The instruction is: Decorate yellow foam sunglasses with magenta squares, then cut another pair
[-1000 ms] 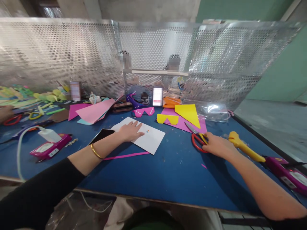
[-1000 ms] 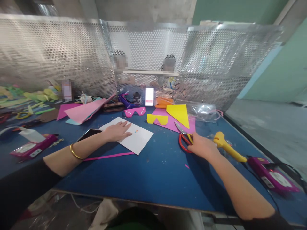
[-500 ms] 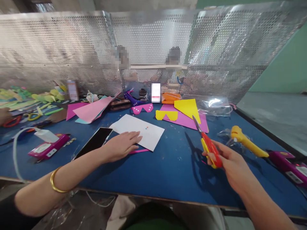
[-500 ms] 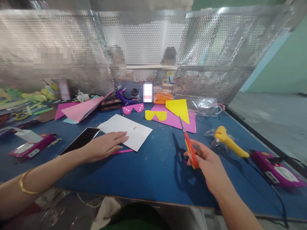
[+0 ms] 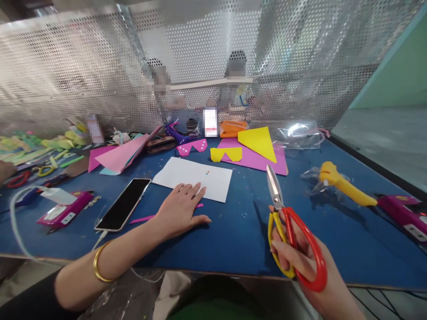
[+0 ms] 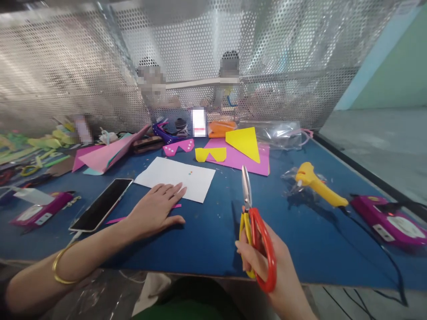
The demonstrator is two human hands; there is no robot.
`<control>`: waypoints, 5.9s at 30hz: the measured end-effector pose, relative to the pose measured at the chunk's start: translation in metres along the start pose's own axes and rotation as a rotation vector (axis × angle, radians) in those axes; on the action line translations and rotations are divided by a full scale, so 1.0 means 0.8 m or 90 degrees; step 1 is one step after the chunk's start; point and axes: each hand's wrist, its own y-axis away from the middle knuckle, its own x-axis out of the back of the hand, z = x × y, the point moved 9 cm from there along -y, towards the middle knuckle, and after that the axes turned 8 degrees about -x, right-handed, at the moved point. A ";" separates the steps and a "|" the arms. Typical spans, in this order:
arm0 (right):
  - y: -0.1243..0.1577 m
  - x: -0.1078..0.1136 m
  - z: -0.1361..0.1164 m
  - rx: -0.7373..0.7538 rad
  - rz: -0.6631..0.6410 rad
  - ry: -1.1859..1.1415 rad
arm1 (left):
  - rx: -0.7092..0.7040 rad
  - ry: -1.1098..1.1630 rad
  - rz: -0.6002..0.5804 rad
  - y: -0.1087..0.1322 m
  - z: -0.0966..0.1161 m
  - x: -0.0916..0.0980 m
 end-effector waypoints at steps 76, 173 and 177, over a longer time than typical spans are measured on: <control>-0.104 -0.061 -0.076 0.007 -0.087 0.112 | 0.313 1.057 0.024 -0.034 0.000 -0.003; -0.109 -0.036 -0.098 0.140 -0.003 0.639 | 0.518 1.159 0.210 -0.020 -0.049 -0.038; -0.107 -0.041 -0.088 0.120 -0.035 0.651 | 0.544 1.169 0.251 -0.018 -0.055 -0.040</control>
